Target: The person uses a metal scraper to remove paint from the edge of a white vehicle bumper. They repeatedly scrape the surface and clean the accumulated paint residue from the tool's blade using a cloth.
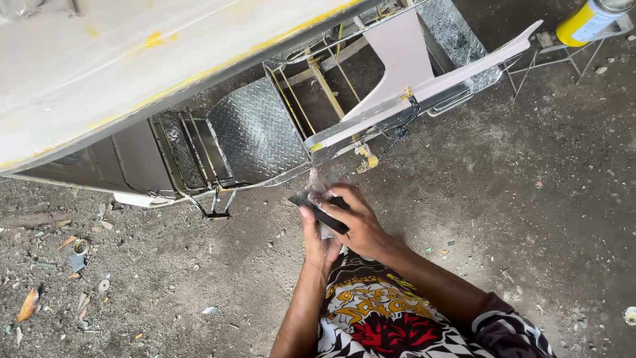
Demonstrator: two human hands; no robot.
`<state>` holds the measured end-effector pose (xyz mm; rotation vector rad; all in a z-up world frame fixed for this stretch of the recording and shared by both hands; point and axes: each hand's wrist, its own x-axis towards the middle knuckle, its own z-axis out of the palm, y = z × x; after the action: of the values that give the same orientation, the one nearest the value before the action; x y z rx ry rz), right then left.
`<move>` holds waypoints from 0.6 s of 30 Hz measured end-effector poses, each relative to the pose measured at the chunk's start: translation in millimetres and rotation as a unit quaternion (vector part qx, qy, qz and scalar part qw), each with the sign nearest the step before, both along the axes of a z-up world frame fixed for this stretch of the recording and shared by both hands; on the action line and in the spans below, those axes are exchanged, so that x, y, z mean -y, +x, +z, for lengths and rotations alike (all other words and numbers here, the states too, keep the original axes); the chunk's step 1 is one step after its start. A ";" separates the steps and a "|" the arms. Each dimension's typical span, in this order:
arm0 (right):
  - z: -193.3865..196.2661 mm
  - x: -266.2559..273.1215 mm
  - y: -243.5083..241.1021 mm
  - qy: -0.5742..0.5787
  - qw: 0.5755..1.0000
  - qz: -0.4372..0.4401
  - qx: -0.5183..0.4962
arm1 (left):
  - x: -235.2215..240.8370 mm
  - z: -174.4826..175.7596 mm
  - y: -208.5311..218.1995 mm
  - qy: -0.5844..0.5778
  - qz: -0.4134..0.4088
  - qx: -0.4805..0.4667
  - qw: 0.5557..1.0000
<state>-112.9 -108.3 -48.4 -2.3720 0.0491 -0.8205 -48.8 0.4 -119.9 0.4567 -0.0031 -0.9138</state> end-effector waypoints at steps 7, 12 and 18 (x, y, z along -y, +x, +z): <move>23.1 4.8 -14.3 0.162 0.985 -0.061 -0.022 | 3.9 78.8 0.5 0.011 0.038 0.194 0.980; 14.8 35.8 -29.9 0.448 0.868 -0.033 -0.211 | -6.5 108.5 16.1 -0.001 0.013 0.247 0.969; -4.6 71.2 -66.6 0.248 0.875 -0.164 -0.382 | -12.9 103.3 33.7 0.004 -0.008 0.258 0.966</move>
<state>-179.5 -179.5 -53.1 -2.0515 0.8929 0.0634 -15.2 13.2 -16.6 0.6935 -0.4787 -0.7883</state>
